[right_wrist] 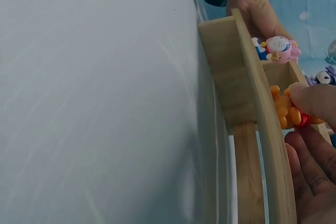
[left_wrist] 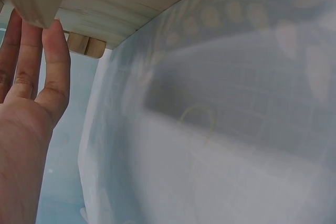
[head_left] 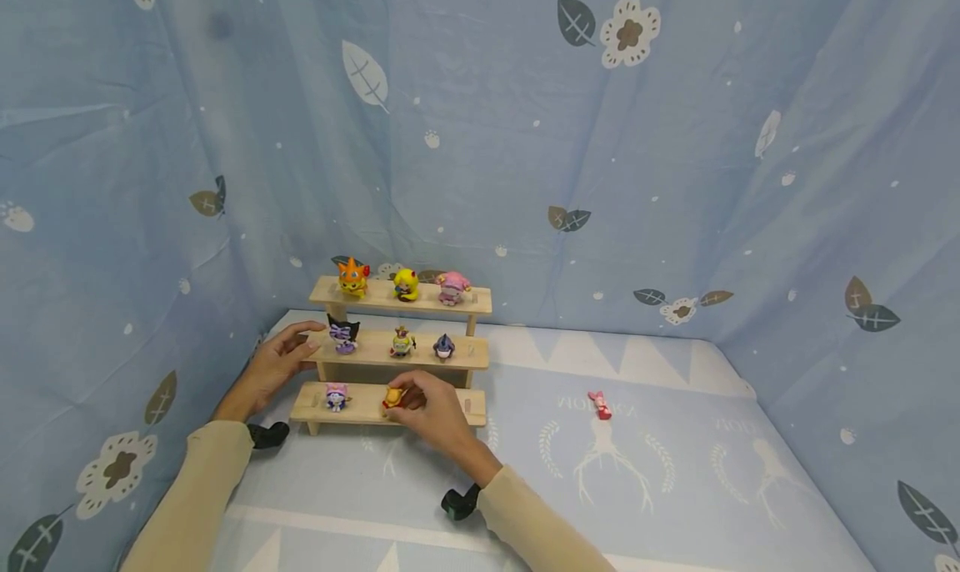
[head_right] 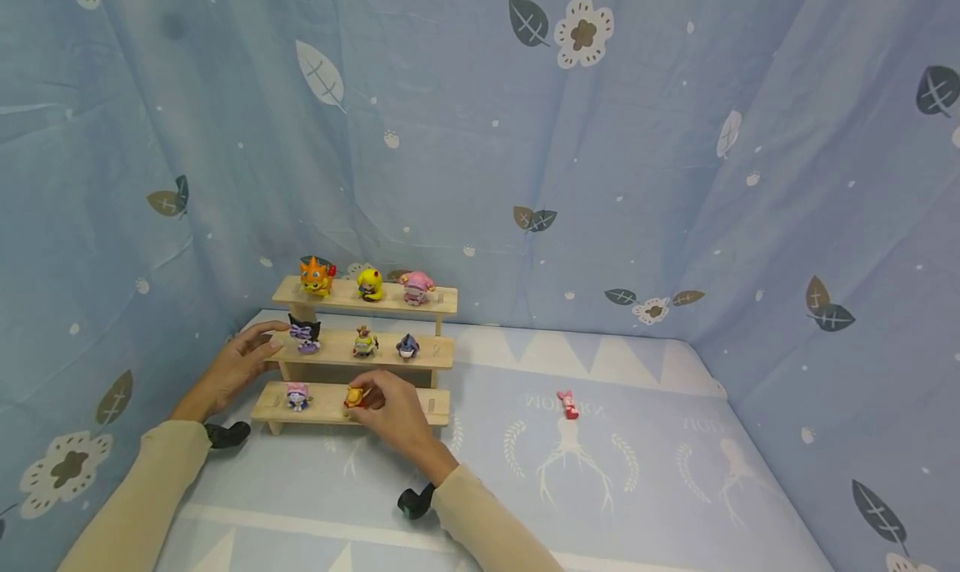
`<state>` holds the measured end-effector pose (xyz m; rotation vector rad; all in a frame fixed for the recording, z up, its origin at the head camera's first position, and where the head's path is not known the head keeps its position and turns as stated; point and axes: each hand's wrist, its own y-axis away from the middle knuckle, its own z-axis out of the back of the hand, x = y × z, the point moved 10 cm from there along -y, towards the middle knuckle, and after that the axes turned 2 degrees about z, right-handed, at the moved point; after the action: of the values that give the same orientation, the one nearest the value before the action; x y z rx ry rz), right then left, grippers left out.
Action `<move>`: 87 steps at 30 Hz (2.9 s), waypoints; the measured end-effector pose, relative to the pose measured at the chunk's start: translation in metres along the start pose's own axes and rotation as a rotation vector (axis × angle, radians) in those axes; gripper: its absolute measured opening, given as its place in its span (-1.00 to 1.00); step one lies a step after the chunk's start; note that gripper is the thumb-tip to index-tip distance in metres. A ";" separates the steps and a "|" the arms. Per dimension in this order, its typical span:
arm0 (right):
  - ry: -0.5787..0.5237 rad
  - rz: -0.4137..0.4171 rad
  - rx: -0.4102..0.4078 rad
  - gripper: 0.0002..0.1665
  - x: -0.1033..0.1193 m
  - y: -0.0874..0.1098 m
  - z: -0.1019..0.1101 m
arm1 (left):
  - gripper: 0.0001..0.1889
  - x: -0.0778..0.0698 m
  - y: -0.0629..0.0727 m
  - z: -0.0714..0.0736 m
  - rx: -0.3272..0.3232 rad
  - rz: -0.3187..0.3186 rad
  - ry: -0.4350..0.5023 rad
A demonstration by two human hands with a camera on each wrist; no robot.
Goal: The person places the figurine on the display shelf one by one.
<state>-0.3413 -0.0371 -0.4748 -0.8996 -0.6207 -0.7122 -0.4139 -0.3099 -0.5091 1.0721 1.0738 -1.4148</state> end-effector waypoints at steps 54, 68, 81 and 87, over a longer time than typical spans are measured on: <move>0.368 -0.341 -0.332 -0.65 -0.116 0.134 0.283 | -0.41 0.002 -0.001 0.001 0.004 -0.002 -0.031; 0.386 -0.527 -0.206 -0.59 -0.149 0.146 0.290 | -0.41 0.000 -0.002 -0.001 0.001 0.000 -0.032; 0.374 -0.620 -0.133 -0.58 -0.162 0.146 0.290 | -0.41 -0.004 -0.001 0.000 0.001 -0.015 -0.025; 0.285 -0.689 -0.076 -0.54 -0.165 0.144 0.286 | -0.41 -0.005 -0.001 0.000 -0.001 -0.019 -0.020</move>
<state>-0.3834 0.3165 -0.5264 -0.6256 -0.6509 -1.4635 -0.4143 -0.3087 -0.5044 1.0477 1.0725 -1.4368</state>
